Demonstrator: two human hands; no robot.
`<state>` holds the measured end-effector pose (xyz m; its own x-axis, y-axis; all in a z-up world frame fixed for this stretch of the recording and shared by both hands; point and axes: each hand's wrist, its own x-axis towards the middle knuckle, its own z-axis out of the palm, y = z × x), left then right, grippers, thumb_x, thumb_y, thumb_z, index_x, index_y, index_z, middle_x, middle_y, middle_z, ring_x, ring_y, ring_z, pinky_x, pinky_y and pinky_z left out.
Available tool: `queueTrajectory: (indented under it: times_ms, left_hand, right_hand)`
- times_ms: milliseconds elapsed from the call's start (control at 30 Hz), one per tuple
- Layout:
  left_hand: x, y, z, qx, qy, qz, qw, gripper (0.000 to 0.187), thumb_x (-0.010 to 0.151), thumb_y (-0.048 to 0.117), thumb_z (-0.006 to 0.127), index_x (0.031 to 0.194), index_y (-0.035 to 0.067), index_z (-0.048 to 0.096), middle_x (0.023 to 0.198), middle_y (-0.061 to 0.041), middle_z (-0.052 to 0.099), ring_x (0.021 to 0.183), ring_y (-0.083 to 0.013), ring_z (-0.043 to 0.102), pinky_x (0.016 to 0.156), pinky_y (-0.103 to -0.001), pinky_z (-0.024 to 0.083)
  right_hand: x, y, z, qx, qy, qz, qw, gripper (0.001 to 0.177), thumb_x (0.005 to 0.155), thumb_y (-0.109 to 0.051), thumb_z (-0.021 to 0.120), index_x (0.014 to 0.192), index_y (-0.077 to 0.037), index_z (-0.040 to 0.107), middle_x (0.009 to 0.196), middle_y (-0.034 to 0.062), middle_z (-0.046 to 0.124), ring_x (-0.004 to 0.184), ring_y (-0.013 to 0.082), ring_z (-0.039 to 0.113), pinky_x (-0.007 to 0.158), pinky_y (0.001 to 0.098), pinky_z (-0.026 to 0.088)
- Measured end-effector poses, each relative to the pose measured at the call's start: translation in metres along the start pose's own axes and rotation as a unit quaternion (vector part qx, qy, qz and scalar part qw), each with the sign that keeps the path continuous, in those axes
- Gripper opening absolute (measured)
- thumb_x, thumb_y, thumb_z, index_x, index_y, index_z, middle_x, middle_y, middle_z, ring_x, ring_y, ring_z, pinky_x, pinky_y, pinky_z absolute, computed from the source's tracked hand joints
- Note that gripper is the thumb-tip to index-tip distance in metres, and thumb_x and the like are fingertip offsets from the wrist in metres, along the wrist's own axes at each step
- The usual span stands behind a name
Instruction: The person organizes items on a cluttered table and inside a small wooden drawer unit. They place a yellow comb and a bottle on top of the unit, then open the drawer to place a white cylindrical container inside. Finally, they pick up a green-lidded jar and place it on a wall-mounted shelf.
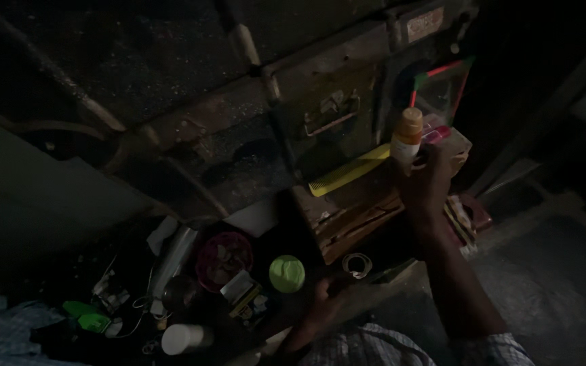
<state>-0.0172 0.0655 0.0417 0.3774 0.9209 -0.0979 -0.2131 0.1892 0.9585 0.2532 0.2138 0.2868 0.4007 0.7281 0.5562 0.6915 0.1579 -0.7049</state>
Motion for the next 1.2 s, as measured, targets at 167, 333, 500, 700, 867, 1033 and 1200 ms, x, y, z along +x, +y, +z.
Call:
queueTrajectory:
  times_ms: [167,333,500,700,867,1033,1200]
  left_hand:
    - [0.0,-0.01,0.004,-0.103,0.0,-0.007,0.995,0.028,0.096,0.015,0.074,0.122,0.005,0.071,0.112,-0.007,0.073,0.103,-0.0189,0.069,0.093,-0.037,0.058]
    - [-0.001,-0.019,-0.004,-0.06,-0.016,0.002,0.998,0.026,0.1,0.017,0.074,0.123,0.004,0.073,0.107,-0.007,0.071,0.096,-0.0188,0.066,0.089,-0.037,0.057]
    - [-0.008,0.004,0.007,0.002,0.003,-0.029,1.0,0.029,0.1,0.021,0.075,0.124,0.005,0.072,0.111,-0.006,0.072,0.1,-0.0176,0.066,0.089,-0.036,0.054]
    - [-0.014,0.034,0.019,0.028,-0.005,-0.038,0.999,0.03,0.099,0.025,0.074,0.123,0.008,0.07,0.116,-0.005,0.073,0.109,-0.0155,0.07,0.096,-0.035,0.057]
    - [-0.011,0.022,0.017,0.043,-0.01,-0.03,0.999,0.03,0.1,0.025,0.074,0.124,0.007,0.072,0.113,-0.006,0.072,0.102,-0.0168,0.068,0.088,-0.037,0.057]
    - [-0.014,0.027,0.017,0.045,-0.017,-0.001,0.999,0.028,0.101,0.027,0.072,0.122,0.008,0.071,0.111,-0.004,0.071,0.101,-0.0134,0.068,0.088,-0.033,0.057]
    - [-0.015,0.019,0.016,0.052,0.008,-0.021,0.998,0.028,0.101,0.025,0.074,0.121,0.007,0.072,0.108,-0.005,0.072,0.094,-0.0147,0.066,0.082,-0.033,0.053]
  right_hand:
    - [0.001,0.019,0.012,0.036,-0.016,-0.026,0.999,0.066,0.094,-0.024,0.091,0.135,-0.001,0.045,0.11,0.0144,0.061,0.093,0.0249,0.065,0.077,0.0369,0.053]
    - [0.006,0.013,-0.023,0.28,-0.165,0.01,0.946,0.075,0.092,-0.008,0.08,0.148,-0.003,0.032,0.138,0.0142,0.049,0.11,0.0199,0.065,0.084,0.0348,0.057]
    - [0.042,0.007,-0.033,0.266,-0.298,0.034,0.916,0.07,0.089,0.002,0.07,0.151,-0.007,0.039,0.145,0.0117,0.053,0.099,0.0195,0.069,0.08,0.0344,0.059]
    - [0.048,-0.009,-0.037,0.181,-0.33,0.067,0.924,0.066,0.09,-0.002,0.074,0.15,-0.007,0.047,0.13,0.0128,0.063,0.096,0.0209,0.072,0.075,0.0371,0.061]
    - [0.039,-0.009,-0.031,0.132,-0.279,-0.007,0.951,0.062,0.084,-0.01,0.085,0.138,-0.003,0.057,0.123,0.0136,0.067,0.092,0.0236,0.072,0.074,0.0383,0.06]
    - [0.023,-0.009,-0.023,0.13,-0.147,0.008,0.981,0.05,0.09,-0.018,0.085,0.129,0.002,0.061,0.115,0.0148,0.071,0.094,0.023,0.073,0.072,0.0385,0.059]
    - [0.024,-0.027,-0.022,0.067,-0.132,-0.038,0.988,0.051,0.087,-0.022,0.09,0.123,0.003,0.063,0.111,0.0167,0.072,0.094,0.0259,0.073,0.071,0.0411,0.059]
